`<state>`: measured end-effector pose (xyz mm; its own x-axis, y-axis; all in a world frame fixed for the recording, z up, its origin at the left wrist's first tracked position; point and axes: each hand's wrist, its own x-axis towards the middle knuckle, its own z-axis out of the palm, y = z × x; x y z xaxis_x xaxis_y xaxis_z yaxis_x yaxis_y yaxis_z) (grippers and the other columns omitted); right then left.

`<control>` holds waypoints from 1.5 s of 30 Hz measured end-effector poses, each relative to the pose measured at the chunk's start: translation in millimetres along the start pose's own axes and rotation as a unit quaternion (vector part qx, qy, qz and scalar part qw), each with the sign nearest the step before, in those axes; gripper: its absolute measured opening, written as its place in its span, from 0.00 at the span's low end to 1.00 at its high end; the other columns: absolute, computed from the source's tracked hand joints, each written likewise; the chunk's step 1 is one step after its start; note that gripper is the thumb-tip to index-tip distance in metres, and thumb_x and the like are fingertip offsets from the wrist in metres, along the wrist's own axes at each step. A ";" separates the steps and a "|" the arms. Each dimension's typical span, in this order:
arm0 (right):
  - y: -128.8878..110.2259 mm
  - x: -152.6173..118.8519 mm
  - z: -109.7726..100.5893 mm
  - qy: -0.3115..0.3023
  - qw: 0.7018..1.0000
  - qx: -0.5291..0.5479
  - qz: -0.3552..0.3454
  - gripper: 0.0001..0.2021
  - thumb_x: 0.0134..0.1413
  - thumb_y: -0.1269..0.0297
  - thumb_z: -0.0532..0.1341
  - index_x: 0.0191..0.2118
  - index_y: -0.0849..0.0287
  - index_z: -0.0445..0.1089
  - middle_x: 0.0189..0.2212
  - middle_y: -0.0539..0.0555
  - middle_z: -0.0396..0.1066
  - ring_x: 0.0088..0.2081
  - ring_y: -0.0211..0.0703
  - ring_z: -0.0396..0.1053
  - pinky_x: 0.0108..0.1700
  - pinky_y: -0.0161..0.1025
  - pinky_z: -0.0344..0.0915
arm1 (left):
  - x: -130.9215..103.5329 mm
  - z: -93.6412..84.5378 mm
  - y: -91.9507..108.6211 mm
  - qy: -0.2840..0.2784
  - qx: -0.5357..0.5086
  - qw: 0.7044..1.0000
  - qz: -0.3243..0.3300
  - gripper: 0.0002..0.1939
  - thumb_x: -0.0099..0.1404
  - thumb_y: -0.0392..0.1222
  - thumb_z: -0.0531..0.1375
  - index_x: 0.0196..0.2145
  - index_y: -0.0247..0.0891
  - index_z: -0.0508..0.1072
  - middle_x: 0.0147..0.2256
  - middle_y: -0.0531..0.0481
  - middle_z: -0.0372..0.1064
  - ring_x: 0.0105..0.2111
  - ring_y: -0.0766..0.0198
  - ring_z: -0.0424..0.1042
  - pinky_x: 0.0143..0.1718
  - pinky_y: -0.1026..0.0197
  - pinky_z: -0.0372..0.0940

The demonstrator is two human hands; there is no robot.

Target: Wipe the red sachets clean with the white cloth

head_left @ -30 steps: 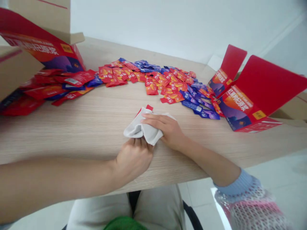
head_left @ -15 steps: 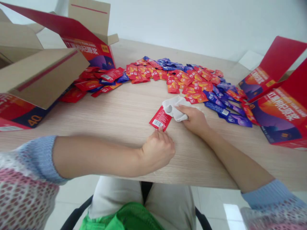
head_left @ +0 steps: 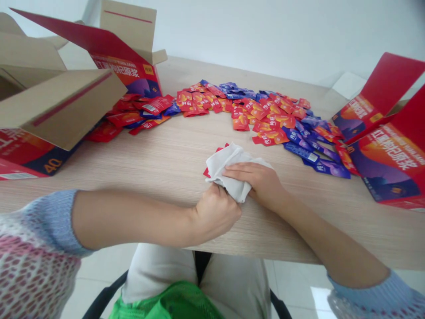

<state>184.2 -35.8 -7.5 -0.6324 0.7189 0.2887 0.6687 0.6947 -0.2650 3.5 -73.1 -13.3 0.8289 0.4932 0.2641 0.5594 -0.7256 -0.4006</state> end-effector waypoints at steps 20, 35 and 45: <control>21.7 -13.5 -27.2 0.117 0.992 0.015 0.041 0.22 0.57 0.72 0.57 0.56 0.50 0.70 0.55 0.50 0.71 0.57 0.49 0.67 0.59 0.48 0.63 | -6.1 -6.9 -2.6 0.054 -0.024 0.997 -0.048 0.25 0.66 0.56 0.57 0.26 0.29 0.74 0.25 0.39 0.72 0.25 0.55 0.71 0.23 0.57 0.60; 30.3 -1.7 2.4 0.024 0.993 -0.094 0.067 0.26 0.55 0.76 0.58 0.60 0.55 0.67 0.62 0.55 0.62 0.61 0.50 0.62 0.62 0.50 0.60 | -5.0 -2.7 -4.0 0.004 -0.055 0.998 -0.009 0.08 0.55 0.25 0.55 0.27 0.31 0.72 0.26 0.41 0.71 0.25 0.54 0.71 0.20 0.57 0.61; 60.0 -10.5 -3.2 0.155 0.979 -0.047 0.125 0.26 0.49 0.79 0.56 0.55 0.57 0.70 0.51 0.56 0.74 0.52 0.52 0.71 0.52 0.50 0.68 | -4.8 -0.7 -4.6 0.046 -0.033 0.998 0.016 0.08 0.59 0.26 0.55 0.27 0.32 0.72 0.25 0.41 0.72 0.25 0.52 0.72 0.20 0.57 0.61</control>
<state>232.2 -1.7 -23.6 -0.3049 0.8141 0.4943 0.8299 0.4817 -0.2815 -3.1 -72.5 -12.1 0.8411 0.4259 0.3333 0.5300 -0.7718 -0.3514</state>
